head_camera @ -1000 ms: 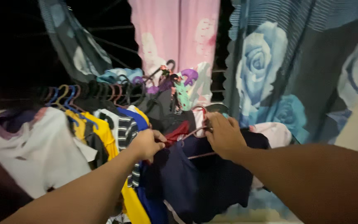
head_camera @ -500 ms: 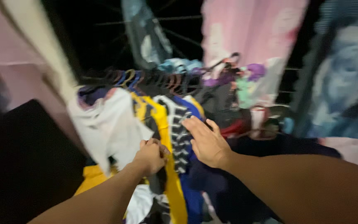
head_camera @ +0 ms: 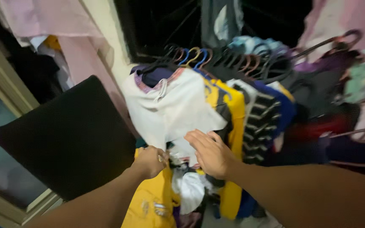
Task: The person hangs several pieces of clothing onto a clothes rack. They pick up a white top, a pink patterned top, a dark blue top, and a yellow t-shirt, placing each onto a hanger and arranging them on the rack.
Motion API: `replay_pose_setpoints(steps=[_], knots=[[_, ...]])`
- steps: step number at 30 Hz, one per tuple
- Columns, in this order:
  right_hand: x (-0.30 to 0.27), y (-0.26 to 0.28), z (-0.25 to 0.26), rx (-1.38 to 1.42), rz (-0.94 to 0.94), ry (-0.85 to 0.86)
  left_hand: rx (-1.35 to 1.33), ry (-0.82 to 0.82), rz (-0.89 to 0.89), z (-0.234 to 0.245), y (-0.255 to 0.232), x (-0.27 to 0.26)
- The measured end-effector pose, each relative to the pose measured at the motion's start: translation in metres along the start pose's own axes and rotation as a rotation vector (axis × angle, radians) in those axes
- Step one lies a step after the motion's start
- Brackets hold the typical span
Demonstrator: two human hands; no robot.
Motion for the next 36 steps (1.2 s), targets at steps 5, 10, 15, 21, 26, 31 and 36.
replay_pose_setpoints(steps=[5,10,15,21,26,31,36], knots=[[0.023,0.033,-0.053,0.060,-0.124,0.105,0.011,0.107,-0.011,-0.021,0.076,0.008],[0.018,0.044,-0.109,-0.003,-0.125,0.130,0.000,0.252,-0.073,-0.104,0.135,0.018],[-0.001,0.051,-0.166,-0.140,-0.152,0.417,-0.046,0.480,-0.070,-0.209,0.172,0.013],[-0.015,0.062,-0.202,-0.086,-0.253,0.576,-0.092,0.621,0.008,-0.304,0.212,-0.001],[-0.021,0.058,-0.230,-0.096,-0.243,0.638,-0.170,0.596,0.077,-0.326,0.225,0.005],[-0.036,0.055,-0.248,-0.029,-0.355,0.833,-0.549,0.290,0.141,-0.280,0.204,0.015],[-0.037,0.058,-0.243,0.165,-0.643,0.889,-1.109,-0.022,0.205,-0.176,0.146,0.028]])
Point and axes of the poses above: each hand's wrist, its own x-axis towards the middle knuckle, its own z-axis out of the back of the hand, y = z × x, the point moved 6 cm from there along x, towards the middle knuckle, and after that the axes turned 8 degrees about -x, right-handed, at the moved point
